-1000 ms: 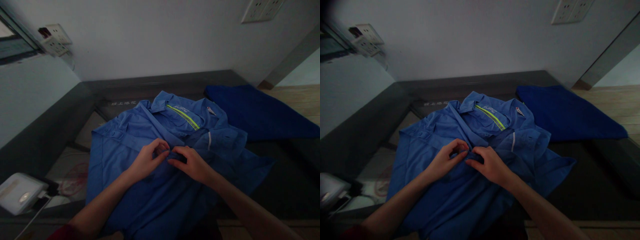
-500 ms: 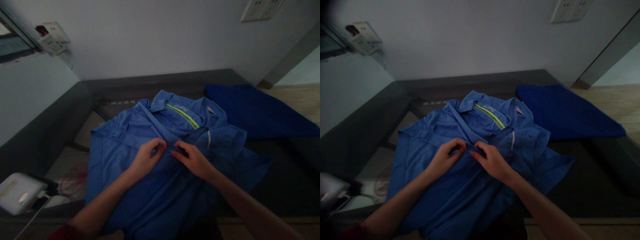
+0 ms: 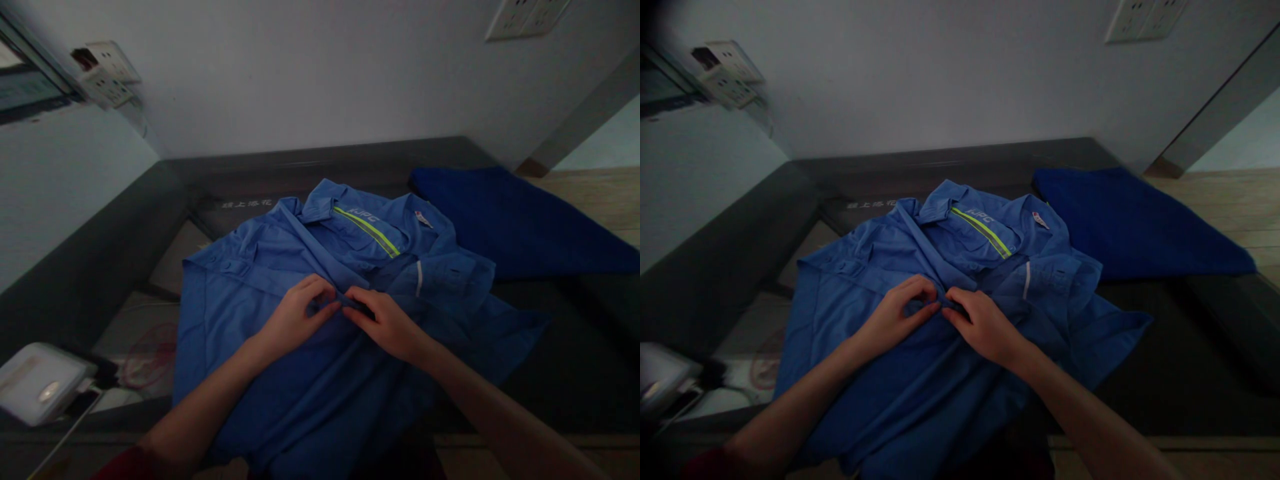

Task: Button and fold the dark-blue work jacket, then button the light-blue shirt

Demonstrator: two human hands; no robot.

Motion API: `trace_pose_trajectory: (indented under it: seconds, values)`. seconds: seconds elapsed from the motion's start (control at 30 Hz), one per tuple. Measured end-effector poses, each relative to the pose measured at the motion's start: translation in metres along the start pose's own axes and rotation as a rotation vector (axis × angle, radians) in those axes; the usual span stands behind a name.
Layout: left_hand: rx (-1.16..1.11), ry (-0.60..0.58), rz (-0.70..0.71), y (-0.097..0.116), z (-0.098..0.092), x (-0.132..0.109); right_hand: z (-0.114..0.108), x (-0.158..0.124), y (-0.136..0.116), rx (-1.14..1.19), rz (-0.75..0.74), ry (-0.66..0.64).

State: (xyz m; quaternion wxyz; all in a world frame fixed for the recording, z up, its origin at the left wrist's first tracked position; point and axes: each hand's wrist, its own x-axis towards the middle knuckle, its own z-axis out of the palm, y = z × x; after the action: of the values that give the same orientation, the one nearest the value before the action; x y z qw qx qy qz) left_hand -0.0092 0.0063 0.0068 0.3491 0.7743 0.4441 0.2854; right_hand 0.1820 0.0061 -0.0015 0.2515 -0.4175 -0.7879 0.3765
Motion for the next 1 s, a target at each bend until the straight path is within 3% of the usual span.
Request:
trace_pose_trajectory:
  seconds: [0.57, 1.0]
  values:
    - [-0.057, -0.019, -0.024, -0.0044, 0.0026, 0.0026, 0.0022, 0.0003, 0.0027, 0.025, 0.052, 0.031]
    - [0.161, 0.012, 0.036, 0.0018, 0.0000, -0.0005, 0.0052, -0.0019, -0.0033, 0.060, 0.057, 0.134]
